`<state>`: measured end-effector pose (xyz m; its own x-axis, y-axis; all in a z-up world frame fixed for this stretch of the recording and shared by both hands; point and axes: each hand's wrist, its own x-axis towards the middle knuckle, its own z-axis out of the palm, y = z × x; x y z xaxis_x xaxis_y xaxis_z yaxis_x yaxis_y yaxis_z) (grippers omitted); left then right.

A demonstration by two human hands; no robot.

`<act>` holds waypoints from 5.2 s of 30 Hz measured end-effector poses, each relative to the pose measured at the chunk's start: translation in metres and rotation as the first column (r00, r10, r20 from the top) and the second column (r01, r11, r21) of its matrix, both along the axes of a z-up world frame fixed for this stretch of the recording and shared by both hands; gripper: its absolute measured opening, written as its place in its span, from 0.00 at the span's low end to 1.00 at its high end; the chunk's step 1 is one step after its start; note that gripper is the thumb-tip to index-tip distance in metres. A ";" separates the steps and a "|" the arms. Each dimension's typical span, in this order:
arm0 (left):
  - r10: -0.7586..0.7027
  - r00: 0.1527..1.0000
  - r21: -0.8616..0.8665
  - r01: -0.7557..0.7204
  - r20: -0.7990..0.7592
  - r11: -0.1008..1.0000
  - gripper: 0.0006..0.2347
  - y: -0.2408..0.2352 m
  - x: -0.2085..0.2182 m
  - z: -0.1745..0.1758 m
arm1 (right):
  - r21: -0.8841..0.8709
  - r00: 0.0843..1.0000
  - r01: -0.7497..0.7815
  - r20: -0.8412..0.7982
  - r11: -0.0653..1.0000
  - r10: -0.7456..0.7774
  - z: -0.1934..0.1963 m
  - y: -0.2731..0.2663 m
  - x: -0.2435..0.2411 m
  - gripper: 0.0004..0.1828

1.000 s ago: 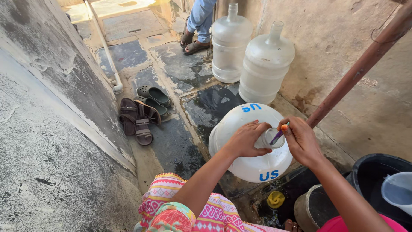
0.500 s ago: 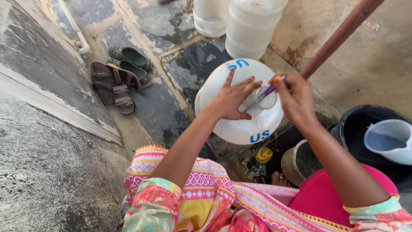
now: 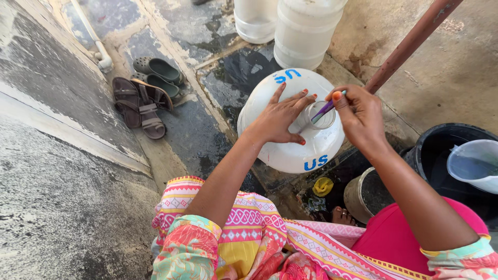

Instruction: The person cleans the top area of a large plastic water jug using a toothbrush and a small amount of liquid, scrubbing the opening and the surrounding rim.

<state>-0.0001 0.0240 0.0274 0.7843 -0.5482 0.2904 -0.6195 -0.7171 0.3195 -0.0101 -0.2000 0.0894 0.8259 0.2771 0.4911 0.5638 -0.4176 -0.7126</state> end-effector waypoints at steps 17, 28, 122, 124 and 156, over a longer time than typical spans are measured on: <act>-0.012 0.990 0.068 0.003 0.142 0.998 0.62 0.004 0.004 -0.021 | -0.093 0.997 0.017 0.073 0.996 -0.011 0.002 0.007 0.007 0.06; -0.010 1.000 0.010 0.010 0.022 1.000 0.58 0.007 -0.001 -0.010 | -0.125 0.967 0.000 0.251 0.992 0.032 0.016 -0.007 -0.005 0.08; 0.206 0.978 -0.118 -0.209 -0.038 0.971 0.38 -0.016 0.000 -0.025 | -0.078 0.997 -0.040 0.061 0.996 0.045 -0.014 -0.008 0.004 0.06; 0.183 0.983 -0.137 -0.182 -0.011 0.974 0.38 -0.016 -0.001 -0.023 | 0.013 0.999 -0.030 -0.011 0.999 0.030 0.000 -0.010 0.000 0.07; 0.191 0.980 -0.137 -0.183 0.051 0.974 0.38 -0.011 -0.006 -0.022 | -0.003 0.997 -0.068 -0.037 0.998 0.068 -0.032 0.001 0.016 0.09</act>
<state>-0.0064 0.0128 0.0055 0.8468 -0.3474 0.4027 -0.5005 -0.7767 0.3824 0.0055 -0.1993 0.0570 0.8226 0.3351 0.4594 0.5644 -0.3824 -0.7316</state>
